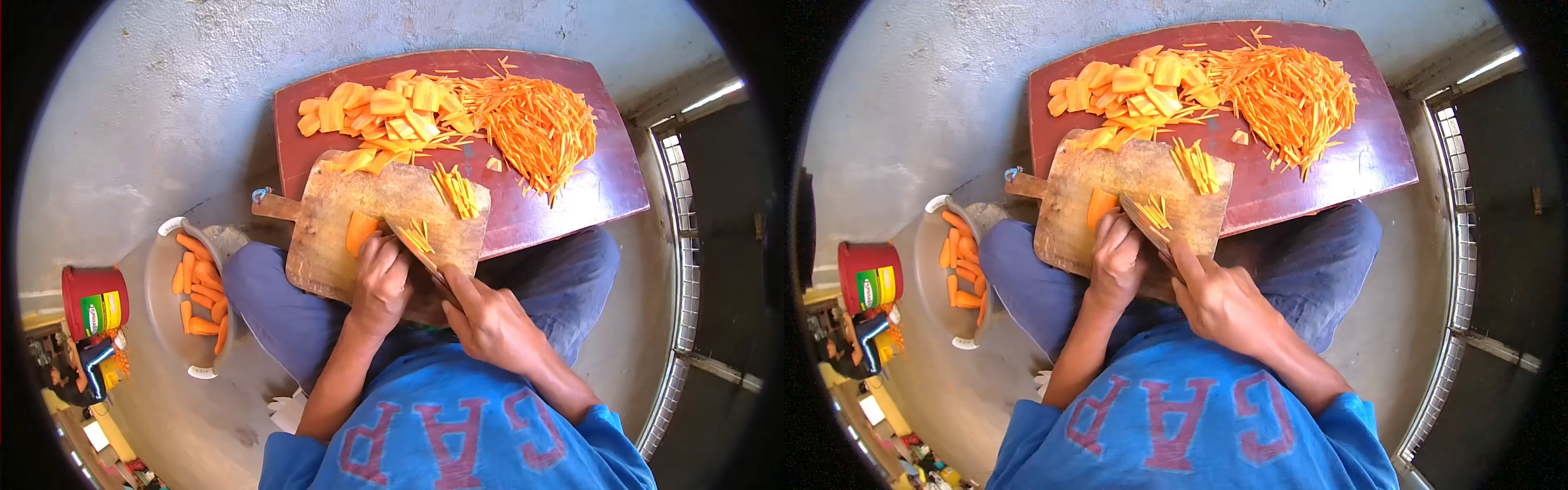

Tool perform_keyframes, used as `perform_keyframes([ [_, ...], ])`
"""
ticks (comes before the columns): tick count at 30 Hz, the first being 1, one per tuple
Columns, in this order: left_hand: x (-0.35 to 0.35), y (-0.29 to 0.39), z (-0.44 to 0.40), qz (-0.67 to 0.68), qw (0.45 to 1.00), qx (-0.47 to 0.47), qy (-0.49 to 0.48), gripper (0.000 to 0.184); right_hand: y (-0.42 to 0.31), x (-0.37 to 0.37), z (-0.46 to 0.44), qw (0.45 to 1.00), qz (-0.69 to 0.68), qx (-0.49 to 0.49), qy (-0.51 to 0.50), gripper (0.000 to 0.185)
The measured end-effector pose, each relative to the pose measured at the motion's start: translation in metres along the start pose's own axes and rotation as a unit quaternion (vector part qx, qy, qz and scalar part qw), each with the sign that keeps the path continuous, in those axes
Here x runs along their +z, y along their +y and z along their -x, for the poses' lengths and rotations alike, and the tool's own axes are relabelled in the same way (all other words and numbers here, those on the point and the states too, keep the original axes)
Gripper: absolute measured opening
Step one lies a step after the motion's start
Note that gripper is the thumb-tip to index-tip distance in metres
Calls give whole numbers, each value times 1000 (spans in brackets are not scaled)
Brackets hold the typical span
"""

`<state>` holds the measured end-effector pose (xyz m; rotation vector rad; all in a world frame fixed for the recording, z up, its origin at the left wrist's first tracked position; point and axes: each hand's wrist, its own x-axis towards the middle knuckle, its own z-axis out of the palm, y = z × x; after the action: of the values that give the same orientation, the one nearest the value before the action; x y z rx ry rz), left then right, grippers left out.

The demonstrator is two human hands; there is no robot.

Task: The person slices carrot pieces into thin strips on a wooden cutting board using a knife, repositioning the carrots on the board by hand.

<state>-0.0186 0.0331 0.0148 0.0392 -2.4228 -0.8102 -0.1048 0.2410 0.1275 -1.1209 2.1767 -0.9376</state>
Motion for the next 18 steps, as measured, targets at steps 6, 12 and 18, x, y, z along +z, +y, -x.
perform_keyframes([
  [6,2,-5,0,2,1000,5,9,46,-10,-14,1,1000,-29,-2,3,55],
  [12,-1,4,-1,8,1000,-8,0,42,3,0,-10,1000,-12,-17,10,54],
  [18,2,0,2,-4,1000,-5,7,41,4,-1,-2,998,-53,6,17,51],
])
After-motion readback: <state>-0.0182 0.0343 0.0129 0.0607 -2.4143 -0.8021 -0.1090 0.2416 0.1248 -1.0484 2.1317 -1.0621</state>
